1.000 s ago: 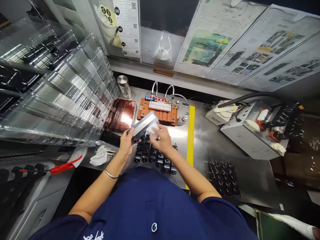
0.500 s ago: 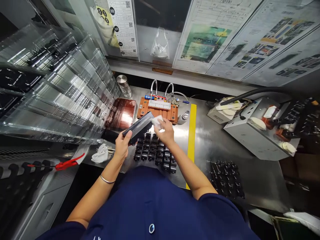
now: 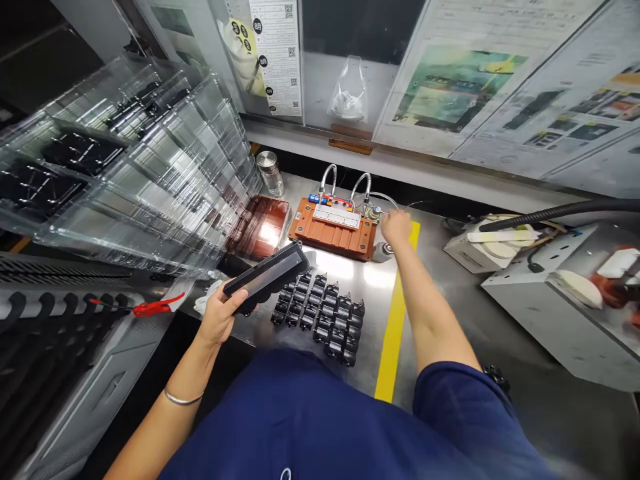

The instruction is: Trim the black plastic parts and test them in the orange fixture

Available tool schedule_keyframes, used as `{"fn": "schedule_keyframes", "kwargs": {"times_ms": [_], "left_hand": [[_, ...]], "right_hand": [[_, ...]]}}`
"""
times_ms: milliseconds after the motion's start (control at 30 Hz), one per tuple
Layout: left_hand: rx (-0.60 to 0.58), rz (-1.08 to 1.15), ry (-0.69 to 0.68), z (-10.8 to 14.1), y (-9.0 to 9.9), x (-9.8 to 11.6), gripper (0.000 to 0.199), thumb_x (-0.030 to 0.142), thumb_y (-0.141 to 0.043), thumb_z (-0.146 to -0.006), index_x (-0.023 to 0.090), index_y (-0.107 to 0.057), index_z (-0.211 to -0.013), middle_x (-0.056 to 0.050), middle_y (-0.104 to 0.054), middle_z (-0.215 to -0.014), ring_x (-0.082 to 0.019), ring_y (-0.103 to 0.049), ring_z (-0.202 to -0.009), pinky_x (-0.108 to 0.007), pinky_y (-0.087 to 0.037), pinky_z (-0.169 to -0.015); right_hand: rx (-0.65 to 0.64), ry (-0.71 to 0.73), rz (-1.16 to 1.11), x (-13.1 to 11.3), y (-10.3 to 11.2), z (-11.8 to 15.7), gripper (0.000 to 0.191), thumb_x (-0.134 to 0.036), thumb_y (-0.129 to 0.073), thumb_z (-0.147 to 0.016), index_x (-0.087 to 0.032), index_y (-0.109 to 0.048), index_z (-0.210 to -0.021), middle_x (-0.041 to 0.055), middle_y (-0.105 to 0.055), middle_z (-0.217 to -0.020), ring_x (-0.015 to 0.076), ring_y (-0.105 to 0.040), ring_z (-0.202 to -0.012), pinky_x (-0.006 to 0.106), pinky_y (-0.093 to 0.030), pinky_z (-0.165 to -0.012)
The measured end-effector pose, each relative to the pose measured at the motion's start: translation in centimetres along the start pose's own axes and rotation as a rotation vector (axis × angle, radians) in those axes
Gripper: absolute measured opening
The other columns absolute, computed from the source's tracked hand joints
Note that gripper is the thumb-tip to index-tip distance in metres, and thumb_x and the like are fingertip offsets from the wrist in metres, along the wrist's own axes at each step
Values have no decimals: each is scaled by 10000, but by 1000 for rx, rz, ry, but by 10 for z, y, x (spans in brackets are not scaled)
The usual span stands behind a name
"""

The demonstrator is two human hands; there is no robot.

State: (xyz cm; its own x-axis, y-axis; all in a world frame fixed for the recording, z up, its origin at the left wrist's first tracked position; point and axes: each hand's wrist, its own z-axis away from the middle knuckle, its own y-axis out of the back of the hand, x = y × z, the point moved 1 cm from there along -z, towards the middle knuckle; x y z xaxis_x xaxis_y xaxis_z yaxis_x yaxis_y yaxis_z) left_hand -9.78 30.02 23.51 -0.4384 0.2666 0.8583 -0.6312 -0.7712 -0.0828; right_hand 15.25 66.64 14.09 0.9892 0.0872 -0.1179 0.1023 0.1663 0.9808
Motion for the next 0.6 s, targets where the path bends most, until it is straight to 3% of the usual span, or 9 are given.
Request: {"fn": "schedule_keyframes", "kwargs": {"times_ms": [133,300,600], "left_hand": [[60,-44,-56,8,8,-5,588,359,-875,-465,113,-621,-934,-34,-625,-778,-171,-613,-653,-327,-556,-575],[93,-62,-101,9,7,-15,557,365,-863,-496,110,-624,-929,-50,-650,-820,-170,-613,-701,-321,-536,-645],[89,-74,-210,14,-21,-13,510,351,-845,-519,124,-630,-922,-29,-644,-787,-150,-599,-719,-303,-508,-723]], "right_hand": [[-126,-40,114,20,-3,-41,388,-273,-412,-965,-31,-605,-1200,245,-564,-1180,282,-507,-1147,359,-411,-913],[-119,-32,153,20,-12,-30,415,-332,-417,-966,-34,-641,-1149,260,-591,-1128,310,-561,-1111,385,-427,-894],[-126,-66,132,9,-9,-23,415,-319,-464,-936,10,-645,-1112,285,-606,-1067,262,-597,-1069,337,-451,-880]]}}
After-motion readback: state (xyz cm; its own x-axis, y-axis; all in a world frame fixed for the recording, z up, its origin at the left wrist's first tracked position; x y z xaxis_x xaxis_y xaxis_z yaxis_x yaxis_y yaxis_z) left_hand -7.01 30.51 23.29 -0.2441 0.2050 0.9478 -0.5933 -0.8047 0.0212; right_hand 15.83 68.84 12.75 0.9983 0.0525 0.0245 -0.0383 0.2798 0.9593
